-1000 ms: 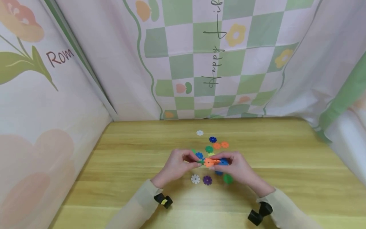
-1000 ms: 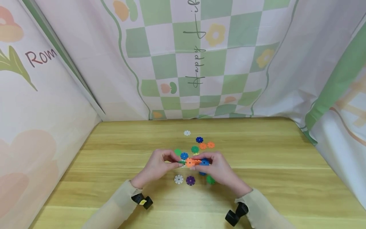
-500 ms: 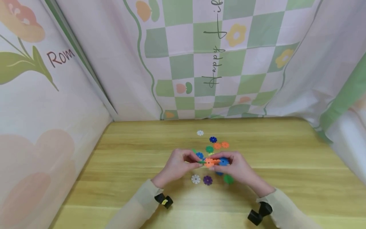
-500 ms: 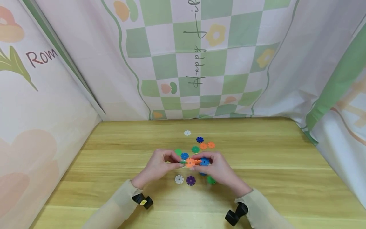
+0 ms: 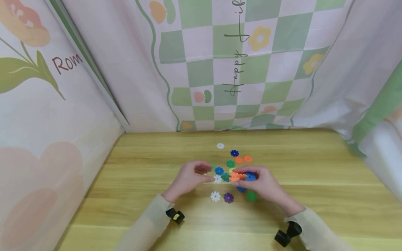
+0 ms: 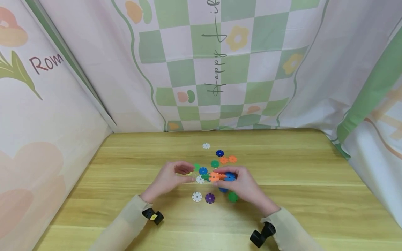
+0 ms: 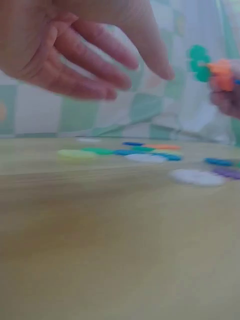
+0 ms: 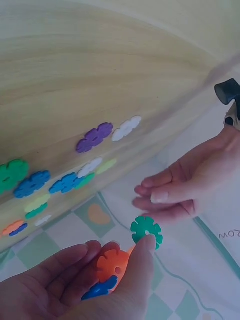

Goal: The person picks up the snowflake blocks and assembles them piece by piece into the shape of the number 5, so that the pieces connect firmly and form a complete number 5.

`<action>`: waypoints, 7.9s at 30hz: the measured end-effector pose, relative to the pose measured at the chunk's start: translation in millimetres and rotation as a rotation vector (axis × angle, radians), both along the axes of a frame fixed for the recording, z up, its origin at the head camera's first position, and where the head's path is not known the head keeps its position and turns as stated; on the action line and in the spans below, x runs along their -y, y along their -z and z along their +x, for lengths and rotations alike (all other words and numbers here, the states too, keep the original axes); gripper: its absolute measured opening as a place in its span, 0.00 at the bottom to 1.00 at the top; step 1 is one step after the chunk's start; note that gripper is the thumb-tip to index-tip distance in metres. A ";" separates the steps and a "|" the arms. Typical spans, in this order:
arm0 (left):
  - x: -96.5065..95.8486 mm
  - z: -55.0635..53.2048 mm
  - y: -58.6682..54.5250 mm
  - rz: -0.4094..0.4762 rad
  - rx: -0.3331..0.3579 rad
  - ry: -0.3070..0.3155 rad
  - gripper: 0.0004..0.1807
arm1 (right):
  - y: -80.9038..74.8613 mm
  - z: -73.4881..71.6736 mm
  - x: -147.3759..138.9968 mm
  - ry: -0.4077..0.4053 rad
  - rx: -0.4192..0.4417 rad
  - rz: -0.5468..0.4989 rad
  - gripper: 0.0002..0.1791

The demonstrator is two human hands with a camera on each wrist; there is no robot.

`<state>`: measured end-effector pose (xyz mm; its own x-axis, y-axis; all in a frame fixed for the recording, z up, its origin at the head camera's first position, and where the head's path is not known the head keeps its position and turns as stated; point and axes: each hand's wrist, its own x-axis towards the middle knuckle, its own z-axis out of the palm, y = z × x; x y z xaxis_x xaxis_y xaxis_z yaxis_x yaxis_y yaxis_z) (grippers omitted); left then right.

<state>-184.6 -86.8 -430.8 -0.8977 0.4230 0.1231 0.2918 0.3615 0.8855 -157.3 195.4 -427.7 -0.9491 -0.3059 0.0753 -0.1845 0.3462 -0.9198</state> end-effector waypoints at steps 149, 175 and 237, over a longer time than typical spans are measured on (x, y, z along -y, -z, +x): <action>-15.4 8.4 -9.2 0.264 0.191 0.018 0.08 | 2.0 7.9 13.0 0.058 -0.104 -0.086 0.19; -23.4 1.9 -6.0 0.223 0.158 0.043 0.10 | 1.1 4.7 7.8 0.042 -0.109 -0.062 0.22; -14.9 -52.2 12.7 -0.206 0.138 -0.089 0.14 | -1.2 3.7 -2.5 0.091 0.007 -0.045 0.15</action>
